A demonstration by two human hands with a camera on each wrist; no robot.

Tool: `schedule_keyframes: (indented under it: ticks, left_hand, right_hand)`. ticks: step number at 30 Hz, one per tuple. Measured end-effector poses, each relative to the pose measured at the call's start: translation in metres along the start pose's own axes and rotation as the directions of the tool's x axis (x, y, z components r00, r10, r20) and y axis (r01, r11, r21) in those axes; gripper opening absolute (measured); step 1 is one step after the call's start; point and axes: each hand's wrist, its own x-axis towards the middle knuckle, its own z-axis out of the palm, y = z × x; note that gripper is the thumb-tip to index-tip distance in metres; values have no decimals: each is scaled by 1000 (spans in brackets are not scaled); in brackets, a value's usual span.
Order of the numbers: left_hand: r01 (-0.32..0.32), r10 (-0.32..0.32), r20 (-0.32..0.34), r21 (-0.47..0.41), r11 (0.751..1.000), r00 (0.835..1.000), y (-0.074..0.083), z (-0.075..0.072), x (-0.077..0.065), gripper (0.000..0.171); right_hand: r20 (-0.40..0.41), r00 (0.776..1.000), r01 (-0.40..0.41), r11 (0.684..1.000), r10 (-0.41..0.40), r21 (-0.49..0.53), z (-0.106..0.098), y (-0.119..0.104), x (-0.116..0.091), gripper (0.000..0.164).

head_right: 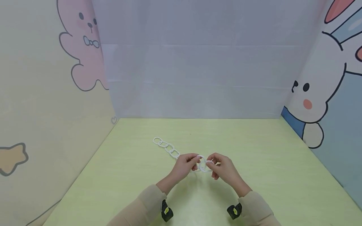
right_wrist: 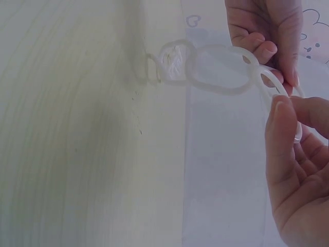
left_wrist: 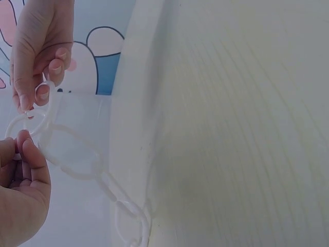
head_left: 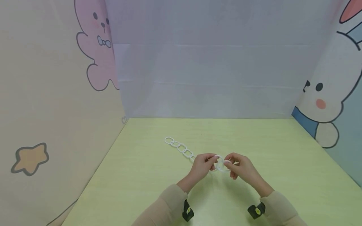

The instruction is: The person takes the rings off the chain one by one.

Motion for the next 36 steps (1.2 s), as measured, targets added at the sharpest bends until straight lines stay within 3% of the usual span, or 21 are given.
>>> schedule_keyframes:
  ticks: [11,18,24,27,32,36]
  left_hand:
    - [-17,16,11,10,1000,1000,-4,2,2,21]
    - [-5,5,-12,9,1000,1000,4,3,-2,21]
    - [-15,15,-22,-5,1000,1000,9,4,-5,19]
    - [-21,21,-20,-8,1000,1000,-2,5,0,21]
    - [-26,26,-21,-7,1000,999,-2,6,1,21]
    - [-17,16,-20,-11,1000,1000,-1,6,0,20]
  right_hand:
    - [-9,1000,-17,1000,17,-15,-2,-1,-2,17]
    - [-16,1000,-7,1000,7,-20,0,-32,-13,13]
    - [-17,1000,-12,1000,12,-11,0,-5,-5,14]
    - [-19,1000,-7,1000,7,-1,-1,3,-3,14]
    - [-31,1000,6,1000,-6,6,-1,0,-4,13]
    - [-42,999,18,1000,-17,15,0,-15,-11,11]
